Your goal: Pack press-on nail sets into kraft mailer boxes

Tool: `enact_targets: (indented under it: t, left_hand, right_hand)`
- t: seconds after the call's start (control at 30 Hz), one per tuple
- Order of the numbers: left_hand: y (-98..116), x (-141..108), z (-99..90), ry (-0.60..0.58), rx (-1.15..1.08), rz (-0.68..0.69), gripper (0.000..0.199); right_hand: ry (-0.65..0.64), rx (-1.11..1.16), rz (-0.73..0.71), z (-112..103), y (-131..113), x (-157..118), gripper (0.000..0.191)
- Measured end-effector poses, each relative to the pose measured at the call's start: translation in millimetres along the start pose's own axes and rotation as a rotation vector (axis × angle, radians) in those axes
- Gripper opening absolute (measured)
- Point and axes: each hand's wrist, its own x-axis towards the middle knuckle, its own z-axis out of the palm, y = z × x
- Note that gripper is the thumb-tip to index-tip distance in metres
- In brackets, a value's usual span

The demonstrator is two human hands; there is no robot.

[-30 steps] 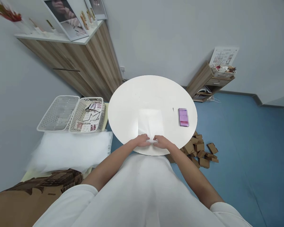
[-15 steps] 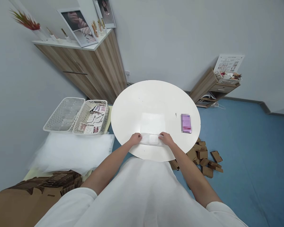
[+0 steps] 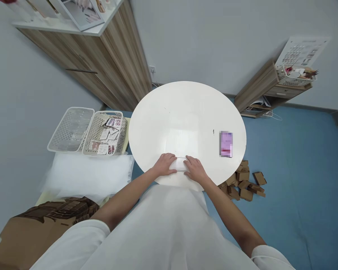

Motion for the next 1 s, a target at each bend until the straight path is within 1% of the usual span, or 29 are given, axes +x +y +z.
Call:
enact_targets:
  t: [0.03,0.1,0.23,0.37,0.47,0.53,0.6,0.73,0.83,0.93,1.0]
  left_hand:
    - [2.4,1.6,2.3,-0.045,0.009,0.022,0.061]
    - [4.9,4.4,7.5,-0.090,0.028,0.023,0.067]
    - [4.6,9.8,11.1,-0.106,0.081,0.025,0.059]
    - [5.2,15.4,3.6,-0.110,0.114,0.040,0.055]
    - [6.1,16.1,-2.3,-0.118,0.116,0.026,0.052]
    - [6.3,12.7,-4.2,-0.146,0.116,0.037,0.049]
    - [6.5,5.4,-3.6,-0.185,0.105,0.066,0.047]
    - [7.7,-15.7,4.5,-0.249,0.049,0.112,0.045]
    - [9.5,-26.5,9.4,-0.260,-0.005,0.090,0.046]
    - [9.1,-27.5,6.7,-0.271,-0.105,0.024,0.042]
    - [5.7,-24.9,2.6,-0.238,-0.197,-0.042,0.040]
  right_hand:
    - [-0.038,0.004,-0.007,2.0,-1.6,3.3,0.048]
    - [-0.081,0.011,0.022,6.3,-3.7,8.7,0.050]
    - [-0.100,0.030,0.102,7.2,-6.5,13.0,0.045]
    - [-0.134,0.112,0.178,-6.0,-9.3,18.3,0.046]
    - [-0.220,0.169,0.283,-17.8,-12.9,24.6,0.047]
    - [-0.283,0.197,0.337,-22.6,-17.6,25.1,0.046]
    - [-0.315,0.233,0.358,-23.2,-24.4,19.7,0.045]
    - [-0.322,0.347,0.369,-13.4,-39.1,-4.7,0.042]
    - [-0.305,0.437,0.368,-7.1,-42.4,-18.0,0.040]
    - [-0.265,0.532,0.373,-9.8,-36.2,-15.7,0.031]
    - [-0.264,0.589,0.387,-14.7,-29.1,-7.8,0.023]
